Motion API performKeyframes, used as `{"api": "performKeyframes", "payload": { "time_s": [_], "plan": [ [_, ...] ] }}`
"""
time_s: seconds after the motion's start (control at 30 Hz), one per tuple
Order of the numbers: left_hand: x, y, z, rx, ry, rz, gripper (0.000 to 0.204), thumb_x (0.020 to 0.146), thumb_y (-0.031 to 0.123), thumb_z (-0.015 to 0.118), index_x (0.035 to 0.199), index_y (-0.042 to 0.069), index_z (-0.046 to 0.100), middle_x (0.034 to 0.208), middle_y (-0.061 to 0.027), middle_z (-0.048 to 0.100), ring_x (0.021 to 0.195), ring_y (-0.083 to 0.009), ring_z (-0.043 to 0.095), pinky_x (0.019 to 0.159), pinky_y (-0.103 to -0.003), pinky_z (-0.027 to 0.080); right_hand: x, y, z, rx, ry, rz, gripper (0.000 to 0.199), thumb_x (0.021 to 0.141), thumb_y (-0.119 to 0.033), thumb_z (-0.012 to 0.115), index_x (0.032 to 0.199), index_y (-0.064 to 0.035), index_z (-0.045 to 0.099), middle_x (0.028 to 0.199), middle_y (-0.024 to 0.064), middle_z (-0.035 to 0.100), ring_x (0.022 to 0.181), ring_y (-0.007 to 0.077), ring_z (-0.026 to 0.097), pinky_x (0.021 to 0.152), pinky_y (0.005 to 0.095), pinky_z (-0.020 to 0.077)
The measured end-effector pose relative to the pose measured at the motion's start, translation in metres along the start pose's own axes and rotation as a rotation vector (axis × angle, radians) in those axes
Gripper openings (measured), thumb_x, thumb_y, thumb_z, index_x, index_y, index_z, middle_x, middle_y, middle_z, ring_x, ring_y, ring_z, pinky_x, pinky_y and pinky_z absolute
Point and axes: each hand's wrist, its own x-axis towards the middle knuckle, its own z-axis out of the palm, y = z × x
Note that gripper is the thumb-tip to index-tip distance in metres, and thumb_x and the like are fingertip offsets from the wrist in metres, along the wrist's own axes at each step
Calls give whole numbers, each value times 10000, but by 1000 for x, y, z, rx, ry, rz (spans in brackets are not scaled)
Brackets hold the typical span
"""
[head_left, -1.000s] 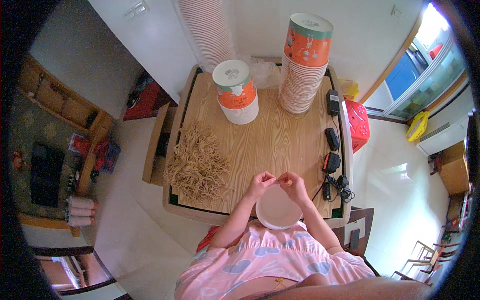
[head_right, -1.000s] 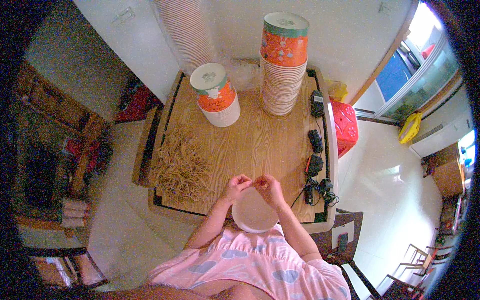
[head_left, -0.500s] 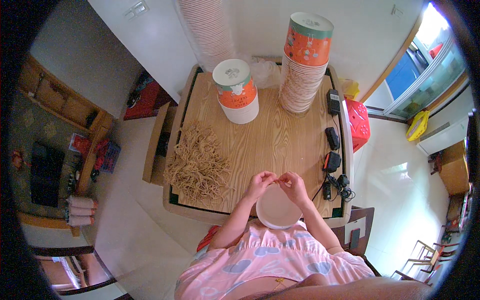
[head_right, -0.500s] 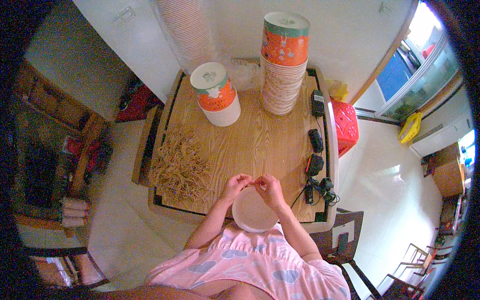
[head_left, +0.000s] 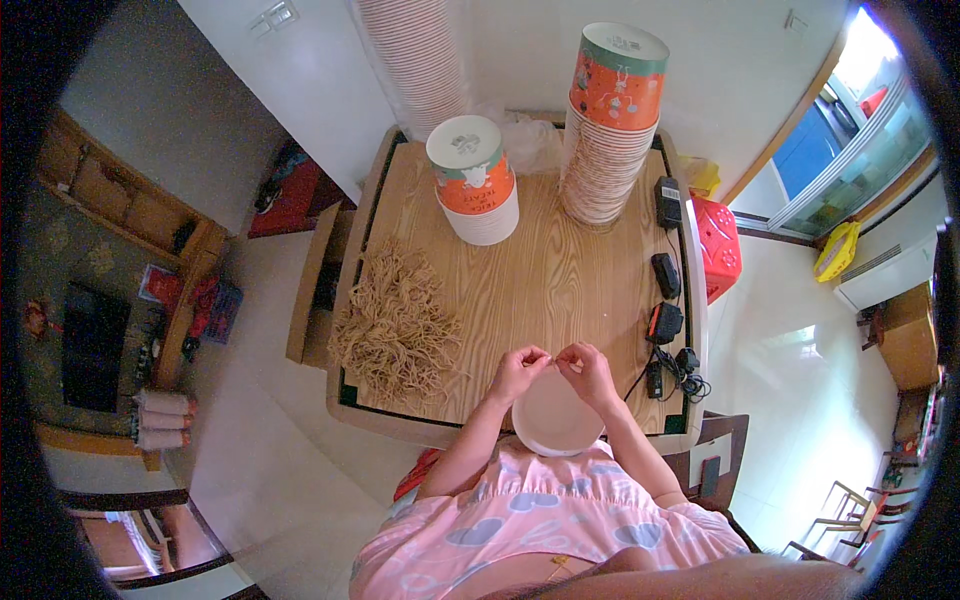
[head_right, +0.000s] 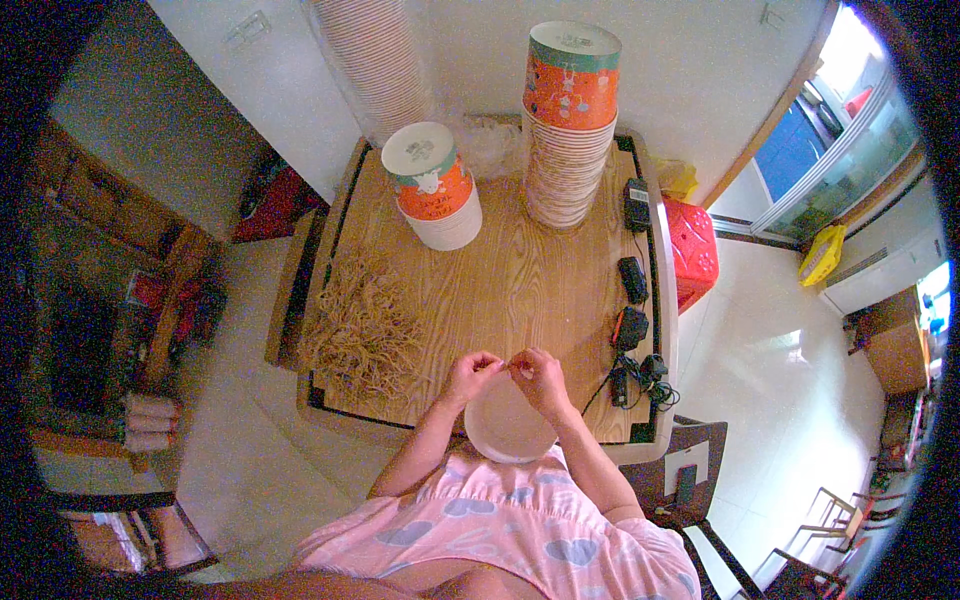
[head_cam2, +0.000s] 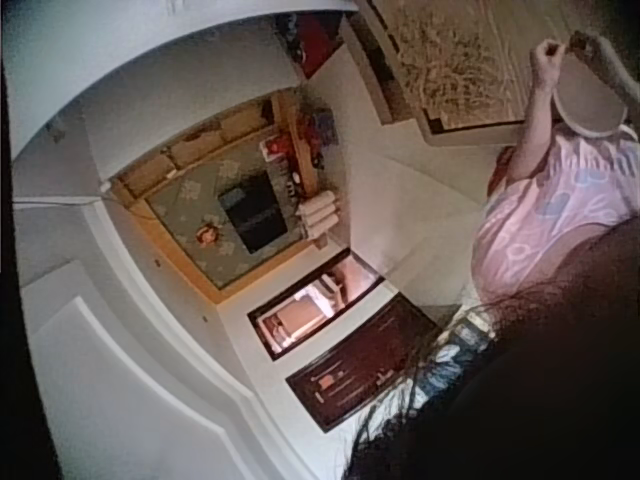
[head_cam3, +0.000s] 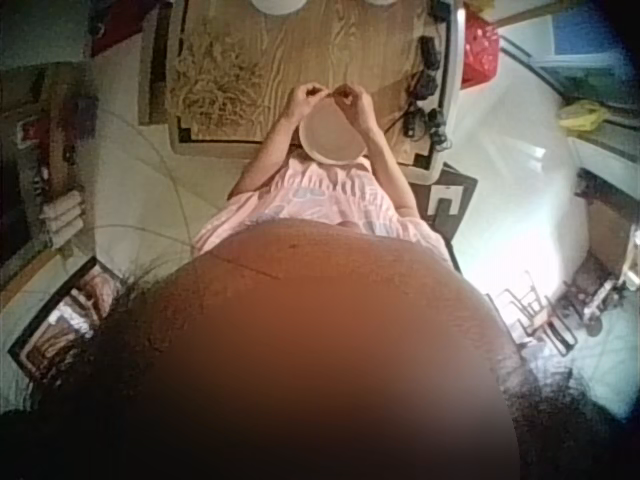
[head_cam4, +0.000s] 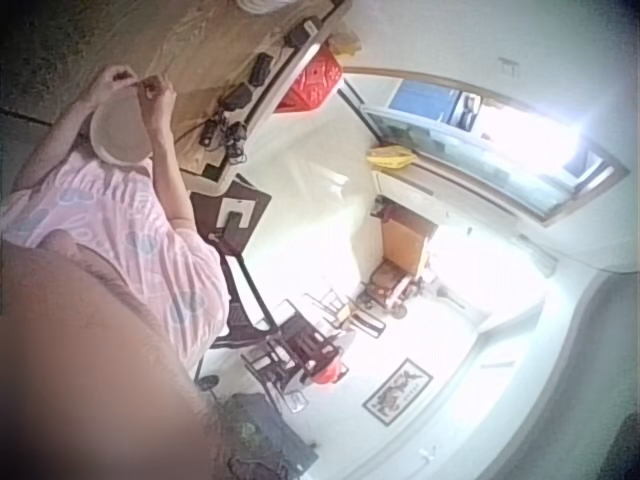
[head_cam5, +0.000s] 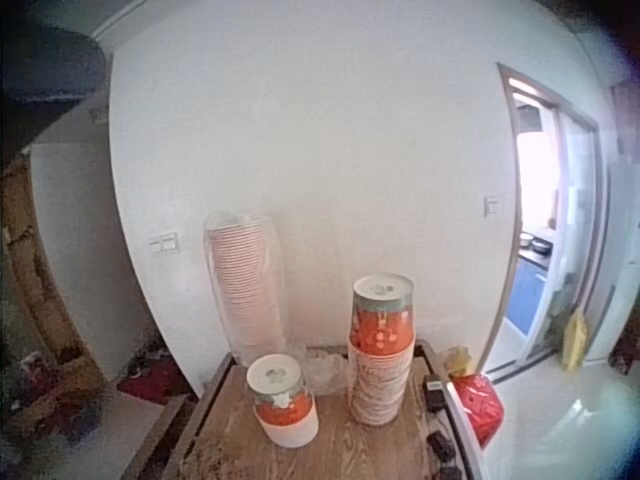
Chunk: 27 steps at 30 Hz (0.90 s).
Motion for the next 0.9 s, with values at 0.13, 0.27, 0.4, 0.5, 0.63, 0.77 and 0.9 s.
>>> {"api": "performKeyframes", "payload": {
  "time_s": [0.13, 0.27, 0.4, 0.5, 0.63, 0.77, 0.9],
  "plan": [
    [3, 4, 5, 25, 27, 49, 69, 791, 88, 614, 817, 23, 618, 760, -8, 616, 698, -80, 560, 658, -223, 458, 0, 2, -1, -44, -3, -70, 64, 705, -61, 633, 752, -39, 595, 747, 110, 585, 689, 281, 576, 608, 348, 477],
    [6, -1, 8, 32, 43, 44, 65, 789, 80, 615, 810, 19, 612, 760, -15, 615, 698, -81, 563, 649, -224, 464, 1, 5, 1, -68, 5, -110, 60, 702, -70, 632, 740, -49, 591, 732, 105, 579, 677, 292, 565, 596, 362, 466],
    [7, -7, 9, -21, 39, 18, 67, 790, 73, 614, 822, 14, 621, 767, -20, 621, 705, -86, 571, 653, -224, 468, 0, 7, 3, -31, 23, -107, 72, 697, -74, 640, 735, -48, 583, 722, 104, 578, 677, 288, 564, 595, 368, 463],
    [5, 0, 9, 2, 48, -3, 77, 792, 73, 612, 831, 9, 628, 772, -22, 627, 715, -92, 577, 661, -224, 468, -1, 5, 3, -45, 11, -63, 84, 703, -65, 643, 746, -33, 579, 734, 103, 580, 703, 263, 567, 623, 344, 474],
    [-1, 13, 10, 45, 53, -6, 103, 787, 82, 617, 844, 0, 641, 791, -32, 642, 723, -98, 582, 665, -233, 467, -1, 10, 4, -18, 3, -11, 89, 709, -52, 645, 752, -20, 574, 750, 102, 584, 734, 239, 573, 649, 322, 480],
    [-8, 17, 6, 176, 26, 55, 115, 777, 91, 624, 853, 9, 652, 814, -39, 653, 729, -99, 585, 646, -244, 463, -1, 10, 5, -6, 33, -37, 112, 686, -83, 664, 738, -36, 576, 734, 110, 591, 697, 276, 577, 618, 354, 474],
    [-10, 26, 6, 321, 43, 173, 114, 762, 96, 631, 851, 31, 659, 816, -38, 657, 717, -108, 588, 608, -245, 449, -1, 7, 3, -33, 27, -7, 115, 682, -83, 670, 730, -32, 580, 730, 114, 599, 700, 279, 583, 623, 352, 476]
  ]
}}
